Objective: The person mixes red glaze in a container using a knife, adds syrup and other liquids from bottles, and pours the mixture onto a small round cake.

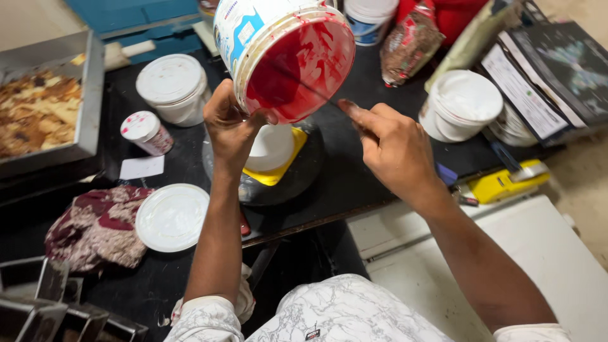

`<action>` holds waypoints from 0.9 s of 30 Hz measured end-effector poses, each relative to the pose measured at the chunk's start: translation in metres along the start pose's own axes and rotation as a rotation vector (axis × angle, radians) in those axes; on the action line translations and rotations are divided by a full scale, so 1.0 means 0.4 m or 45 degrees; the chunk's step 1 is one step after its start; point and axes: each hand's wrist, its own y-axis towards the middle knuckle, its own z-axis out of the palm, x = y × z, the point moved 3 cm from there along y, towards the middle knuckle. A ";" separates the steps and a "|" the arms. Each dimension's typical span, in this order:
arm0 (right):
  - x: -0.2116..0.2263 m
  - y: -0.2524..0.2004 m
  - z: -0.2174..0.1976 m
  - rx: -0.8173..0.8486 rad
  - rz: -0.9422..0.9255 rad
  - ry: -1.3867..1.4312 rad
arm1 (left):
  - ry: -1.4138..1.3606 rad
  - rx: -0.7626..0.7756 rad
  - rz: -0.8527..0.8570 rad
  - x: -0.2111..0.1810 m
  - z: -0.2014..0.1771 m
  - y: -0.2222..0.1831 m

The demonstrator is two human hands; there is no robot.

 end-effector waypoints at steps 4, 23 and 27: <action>0.008 0.039 0.071 -0.082 -0.083 -0.071 | 0.152 -0.036 0.135 0.003 -0.085 0.007; -0.046 0.094 0.242 0.006 -0.099 0.444 | 0.567 0.024 0.279 -0.034 -0.163 0.049; -0.051 0.088 0.262 0.100 -0.075 0.461 | 0.635 -0.012 0.271 -0.009 -0.170 0.048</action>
